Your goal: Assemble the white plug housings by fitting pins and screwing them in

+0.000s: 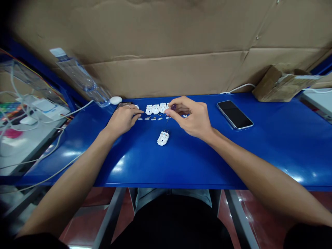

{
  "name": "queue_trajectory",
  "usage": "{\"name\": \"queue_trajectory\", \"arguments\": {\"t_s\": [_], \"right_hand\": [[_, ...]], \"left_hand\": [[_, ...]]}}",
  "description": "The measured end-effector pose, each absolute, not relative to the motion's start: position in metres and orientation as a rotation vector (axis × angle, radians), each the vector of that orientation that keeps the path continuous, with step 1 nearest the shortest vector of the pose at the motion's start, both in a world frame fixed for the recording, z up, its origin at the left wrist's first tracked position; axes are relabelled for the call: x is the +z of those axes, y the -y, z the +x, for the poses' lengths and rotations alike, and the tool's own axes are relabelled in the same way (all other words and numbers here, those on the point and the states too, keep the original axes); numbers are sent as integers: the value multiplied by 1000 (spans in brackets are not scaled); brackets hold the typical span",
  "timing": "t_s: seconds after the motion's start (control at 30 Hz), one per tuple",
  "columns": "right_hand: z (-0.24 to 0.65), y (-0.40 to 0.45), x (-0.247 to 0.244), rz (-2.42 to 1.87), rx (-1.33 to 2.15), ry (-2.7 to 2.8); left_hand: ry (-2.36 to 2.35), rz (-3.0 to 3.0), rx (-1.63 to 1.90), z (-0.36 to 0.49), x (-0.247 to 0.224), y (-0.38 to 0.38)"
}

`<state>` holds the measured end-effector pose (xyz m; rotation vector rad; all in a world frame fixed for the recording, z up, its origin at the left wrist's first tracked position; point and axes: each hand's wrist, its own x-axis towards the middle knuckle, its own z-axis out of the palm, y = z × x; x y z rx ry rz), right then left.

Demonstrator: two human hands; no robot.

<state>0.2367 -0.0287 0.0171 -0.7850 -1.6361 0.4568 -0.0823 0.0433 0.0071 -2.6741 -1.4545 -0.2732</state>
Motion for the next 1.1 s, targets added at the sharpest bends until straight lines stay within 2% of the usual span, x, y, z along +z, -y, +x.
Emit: {"name": "queue_trajectory", "arguments": {"t_s": [0.33,0.57,0.73,1.1], "right_hand": [[238,28,17,-780,437,1649],[236,32,21,-730,488,1610],[235,38,22,-660,499,1617],[239,37,16,-675,480,1699]], "left_hand": [[1474,-2690,-402,-81,1,-47],[1305,-3016,-1054,-52,17,-8],[1143,-3307,-1421,-30,6,10],[1038,-3421,-1342,-32,-3,7]]}}
